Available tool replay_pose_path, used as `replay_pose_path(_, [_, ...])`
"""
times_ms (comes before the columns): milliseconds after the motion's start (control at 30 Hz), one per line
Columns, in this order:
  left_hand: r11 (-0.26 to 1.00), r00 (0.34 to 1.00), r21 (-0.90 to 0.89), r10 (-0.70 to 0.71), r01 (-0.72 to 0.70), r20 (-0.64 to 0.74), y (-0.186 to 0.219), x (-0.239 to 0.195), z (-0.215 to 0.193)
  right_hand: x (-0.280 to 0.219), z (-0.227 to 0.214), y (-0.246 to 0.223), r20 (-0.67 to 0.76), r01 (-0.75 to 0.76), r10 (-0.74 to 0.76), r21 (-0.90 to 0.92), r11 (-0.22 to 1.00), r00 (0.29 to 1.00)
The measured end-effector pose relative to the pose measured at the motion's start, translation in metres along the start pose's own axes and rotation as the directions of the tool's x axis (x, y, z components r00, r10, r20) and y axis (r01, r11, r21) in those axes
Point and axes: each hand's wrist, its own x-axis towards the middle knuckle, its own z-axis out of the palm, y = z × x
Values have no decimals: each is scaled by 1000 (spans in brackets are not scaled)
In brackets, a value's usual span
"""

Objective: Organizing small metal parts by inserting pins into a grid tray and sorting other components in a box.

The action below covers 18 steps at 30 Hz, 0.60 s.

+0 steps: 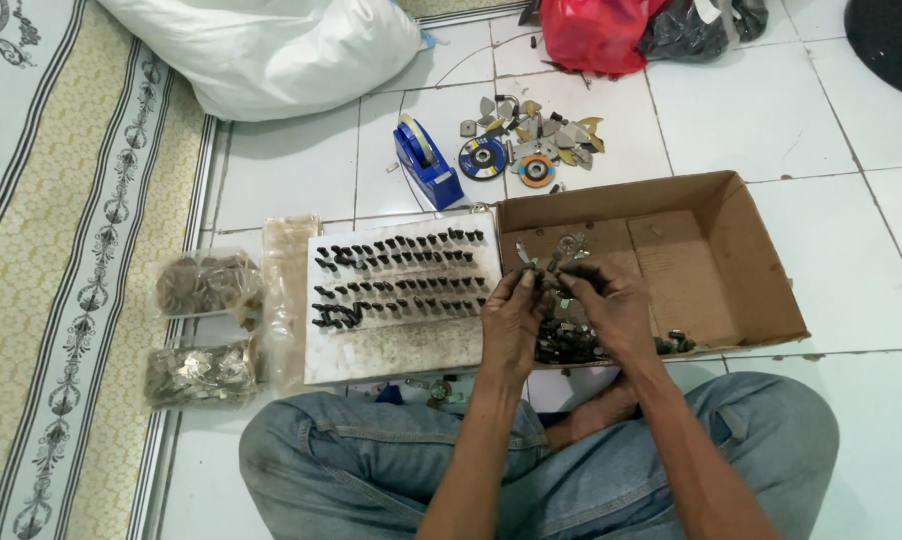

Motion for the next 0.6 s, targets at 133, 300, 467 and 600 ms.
replay_pose_path(133, [1000, 1000, -1, -17, 17, 12, -2, 3, -6, -3, 4, 9, -12, 64, -64, 30, 997, 998])
replay_pose_path(300, [999, 1000, -31, 12, -12, 1, -11, 2, -4, -7, 10, 4, -31, 79, -78, 33, 996, 996])
replay_pose_path(467, [997, 999, -56, 46, -46, -15, -15, -1, 3, -13, 14, 16, -68, 41, -42, -8, 999, 997])
replay_pose_path(600, [989, 993, -105, 98, -104, -66, -11, -16, 23, -17, 19, -3, -85, 134, -141, -91, 987, 986])
